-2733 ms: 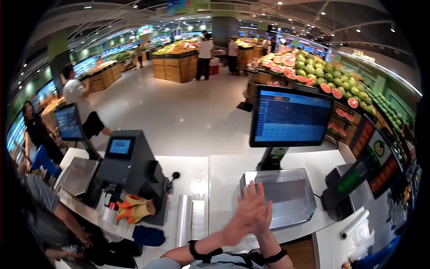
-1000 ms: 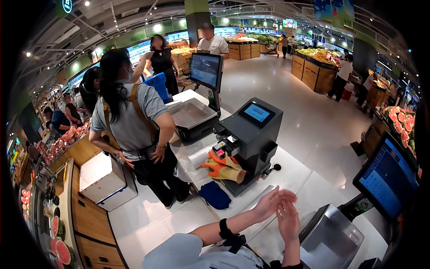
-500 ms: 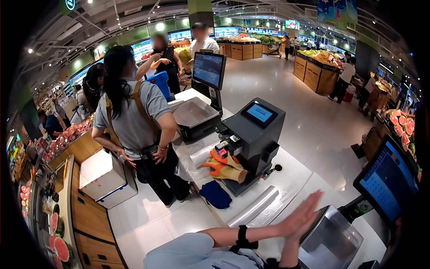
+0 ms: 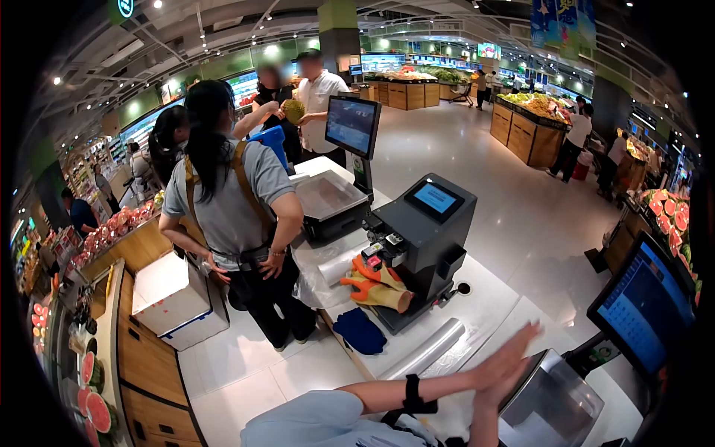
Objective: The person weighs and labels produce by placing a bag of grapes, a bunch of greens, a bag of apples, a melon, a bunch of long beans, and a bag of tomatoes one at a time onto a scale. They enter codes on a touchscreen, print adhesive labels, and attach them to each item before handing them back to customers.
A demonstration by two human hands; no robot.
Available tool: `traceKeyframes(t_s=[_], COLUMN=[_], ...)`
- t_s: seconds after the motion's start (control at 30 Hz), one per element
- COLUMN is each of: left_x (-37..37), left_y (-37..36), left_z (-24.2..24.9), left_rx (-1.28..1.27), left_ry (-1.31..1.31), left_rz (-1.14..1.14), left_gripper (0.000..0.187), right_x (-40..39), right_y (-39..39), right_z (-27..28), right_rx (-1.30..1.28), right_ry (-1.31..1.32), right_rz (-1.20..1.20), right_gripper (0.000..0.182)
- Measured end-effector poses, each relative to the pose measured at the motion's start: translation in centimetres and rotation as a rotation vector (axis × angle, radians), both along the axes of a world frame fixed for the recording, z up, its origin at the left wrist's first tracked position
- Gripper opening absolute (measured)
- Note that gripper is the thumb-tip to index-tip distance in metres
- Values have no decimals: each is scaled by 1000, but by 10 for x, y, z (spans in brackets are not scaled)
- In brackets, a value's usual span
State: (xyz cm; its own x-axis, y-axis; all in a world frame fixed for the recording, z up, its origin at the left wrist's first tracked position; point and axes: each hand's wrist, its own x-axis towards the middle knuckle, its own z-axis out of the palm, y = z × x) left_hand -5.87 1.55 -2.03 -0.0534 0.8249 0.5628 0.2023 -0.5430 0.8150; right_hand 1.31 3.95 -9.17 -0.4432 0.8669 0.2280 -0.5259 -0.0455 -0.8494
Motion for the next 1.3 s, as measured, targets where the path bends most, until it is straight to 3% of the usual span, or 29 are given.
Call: traceKeyframes(t_s=[0.03,0.07,0.2,0.3,0.33,0.47,0.53,0.57,0.63,0.7,0.77,0.83,0.87,0.93,0.97,1.0,1.1,1.13,1.17,1.2,1.3], left_x=[-7,-12,32,22,8,7,44,40,23,19,14,-2,-9,-30,-38,-41,-15,4,9,14,30], left_y=[8,-1,-19,2,9,14,9,7,1,3,7,9,17,23,26,29,18,16,11,3,-19], left_z=[-4,14,35,-2,-12,-5,5,-6,-29,-27,-23,-11,-16,-19,-27,-37,-44,-55,-47,-43,-83], left_rx=[30,-32,-75,-29,-50,-143,-398,-397,-138,-138,-91,-52,-40,34,22,-16,-201,-77,-50,-16,-268], left_ry=[-46,-78,25,19,-144,-137,270,271,26,88,-34,-117,-174,-98,-189,-356,-643,-567,-524,-497,-638], left_rz=[61,72,109,49,-71,29,486,490,15,15,-4,105,218,439,397,285,71,-68,-200,-334,-488], left_gripper=[56,53,51,51,52,55,56,56,57,53,48,42,39,41,42,41,48,50,57,64,59], right_x=[2,-5,3,1,-1,-3,-4,-3,-1,0,2,3,1,12,20,24,10,-7,1,9,40], right_y=[-20,-38,5,-8,-18,-15,18,25,24,12,-7,-30,-42,-31,-24,-17,-19,-14,-13,-8,5], right_z=[7,51,38,37,35,42,44,45,43,35,23,18,34,39,40,40,67,34,50,43,44], right_rx=[-6,-27,-143,-240,-267,-122,29,9,-99,-144,-170,-48,163,179,192,261,677,727,1046,1071,1257], right_ry=[93,152,240,227,220,93,474,496,375,283,194,35,-165,-160,-156,-212,-316,-252,-385,-291,-470], right_rz=[119,117,93,12,-5,60,268,255,141,101,97,73,-51,60,177,6,-224,-203,-261,-222,-365], right_gripper=[54,55,56,58,58,57,58,59,59,60,60,61,54,47,41,32,43,46,45,44,47])
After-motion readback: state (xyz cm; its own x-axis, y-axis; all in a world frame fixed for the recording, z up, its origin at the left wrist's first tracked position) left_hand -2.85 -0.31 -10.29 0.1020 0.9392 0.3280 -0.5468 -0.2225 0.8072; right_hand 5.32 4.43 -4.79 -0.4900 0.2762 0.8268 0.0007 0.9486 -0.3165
